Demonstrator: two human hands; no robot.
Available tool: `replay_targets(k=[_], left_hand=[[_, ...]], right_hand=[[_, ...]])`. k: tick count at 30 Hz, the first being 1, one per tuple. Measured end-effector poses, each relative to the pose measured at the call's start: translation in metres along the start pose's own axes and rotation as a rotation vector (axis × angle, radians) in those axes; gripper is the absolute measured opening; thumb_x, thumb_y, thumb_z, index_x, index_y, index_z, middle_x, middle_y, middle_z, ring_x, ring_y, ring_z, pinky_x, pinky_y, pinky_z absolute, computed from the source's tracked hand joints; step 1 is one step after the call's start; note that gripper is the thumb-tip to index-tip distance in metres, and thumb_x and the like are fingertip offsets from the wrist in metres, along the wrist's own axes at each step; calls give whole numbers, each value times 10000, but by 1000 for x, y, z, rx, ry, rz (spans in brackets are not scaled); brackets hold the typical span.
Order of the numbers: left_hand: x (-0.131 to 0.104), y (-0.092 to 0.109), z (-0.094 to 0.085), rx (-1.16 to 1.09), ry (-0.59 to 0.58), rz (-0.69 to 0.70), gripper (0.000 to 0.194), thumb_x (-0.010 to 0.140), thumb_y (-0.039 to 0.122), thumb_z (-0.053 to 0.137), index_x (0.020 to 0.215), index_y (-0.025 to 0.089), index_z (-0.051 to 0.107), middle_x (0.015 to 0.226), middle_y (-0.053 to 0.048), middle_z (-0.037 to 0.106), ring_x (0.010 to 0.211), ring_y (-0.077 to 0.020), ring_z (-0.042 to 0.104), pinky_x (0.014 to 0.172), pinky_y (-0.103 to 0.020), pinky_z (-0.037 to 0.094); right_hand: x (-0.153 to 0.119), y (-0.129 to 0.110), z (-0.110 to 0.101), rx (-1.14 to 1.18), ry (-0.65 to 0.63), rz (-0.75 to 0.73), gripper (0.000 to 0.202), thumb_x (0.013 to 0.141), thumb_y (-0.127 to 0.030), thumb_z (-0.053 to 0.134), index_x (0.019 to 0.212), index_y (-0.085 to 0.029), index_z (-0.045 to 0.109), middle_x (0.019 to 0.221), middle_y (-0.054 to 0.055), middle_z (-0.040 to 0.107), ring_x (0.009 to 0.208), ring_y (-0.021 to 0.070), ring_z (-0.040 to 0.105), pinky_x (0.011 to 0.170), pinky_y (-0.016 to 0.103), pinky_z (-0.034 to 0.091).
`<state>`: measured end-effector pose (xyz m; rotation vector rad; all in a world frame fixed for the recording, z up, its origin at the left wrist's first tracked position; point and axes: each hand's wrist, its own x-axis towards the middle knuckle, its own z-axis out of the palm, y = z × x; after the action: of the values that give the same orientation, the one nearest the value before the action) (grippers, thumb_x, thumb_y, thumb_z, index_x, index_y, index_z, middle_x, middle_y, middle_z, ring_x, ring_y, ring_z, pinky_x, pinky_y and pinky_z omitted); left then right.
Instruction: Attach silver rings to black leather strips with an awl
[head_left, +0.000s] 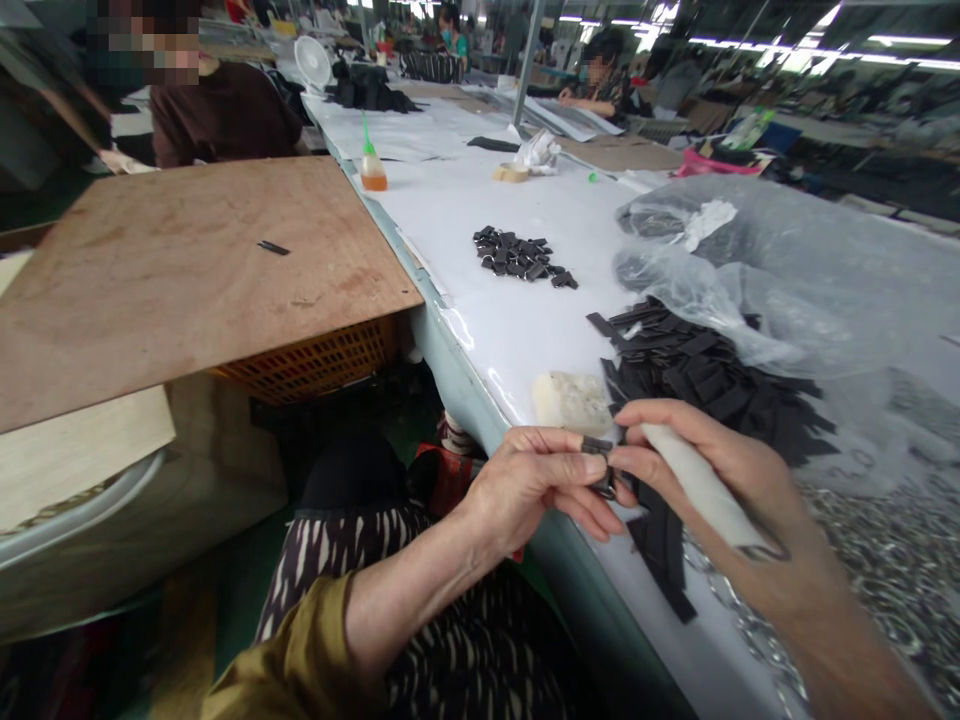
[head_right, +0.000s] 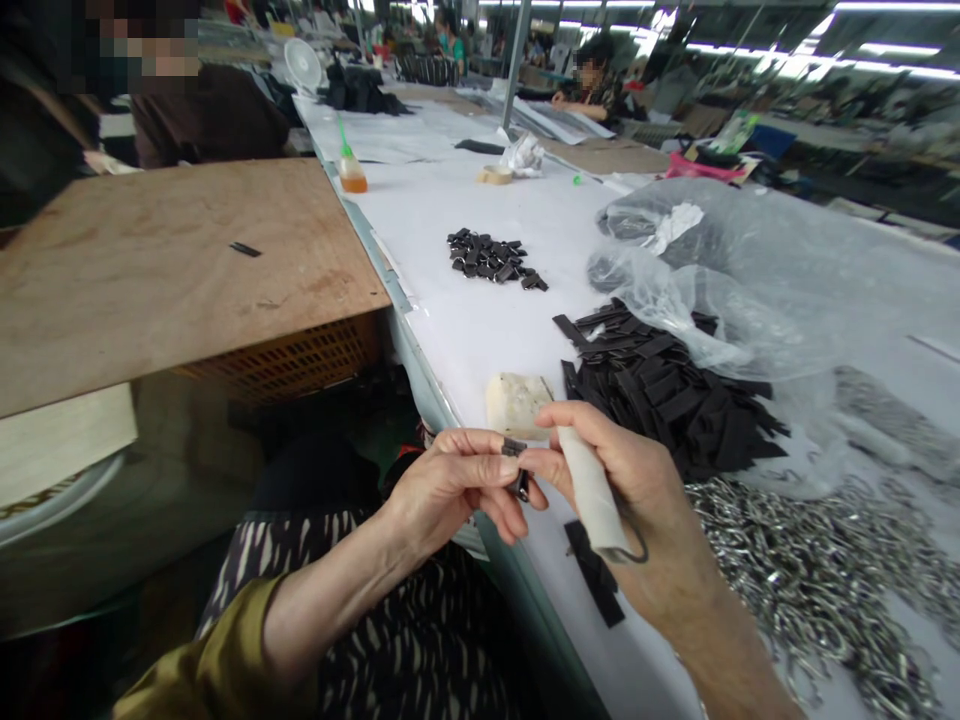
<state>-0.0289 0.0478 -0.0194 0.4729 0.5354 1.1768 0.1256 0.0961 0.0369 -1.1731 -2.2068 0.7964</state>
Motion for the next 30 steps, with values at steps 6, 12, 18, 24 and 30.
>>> replay_targets(k=[6,12,18,24,30], left_hand=[[0,9,-5,197,192,17,230,668,295,695,657,69,653,685,-77,658,492,-121,616,480,-202,497],[9,0,-9,190,242,-44,288,564,326,749,665,82,633,524,-32,597,432,-137,588,412,-213,464],[10,1,-9,231,235,-15,285,571,345,740,616,95,611,454,-10,556,379,-111,536,412,-211,437],[12,-1,-12,256,244,-2,238,606,314,706,596,103,598,472,-21,577,408,-107,548,473,-220,463],[14,-3,-14,217,258,3,249,574,317,731,602,109,597,451,2,541,424,-122,559,479,-236,476]], right_hand=[[3,1,-16,-72,202,50,342,788,-555,527,926,-281,677,838,8,672,732,204,607,612,303,471],[11,2,-2,85,216,269,346,777,-571,537,784,-233,607,607,-5,590,531,143,516,456,246,403],[23,-5,3,54,183,251,305,797,-491,554,711,-200,574,595,-11,581,496,112,477,450,227,379],[36,-4,9,-18,123,205,258,814,-414,536,660,-207,545,570,-30,537,527,117,467,486,238,360],[37,4,14,-60,114,205,249,815,-397,532,651,-209,532,552,-40,526,498,115,444,467,245,326]])
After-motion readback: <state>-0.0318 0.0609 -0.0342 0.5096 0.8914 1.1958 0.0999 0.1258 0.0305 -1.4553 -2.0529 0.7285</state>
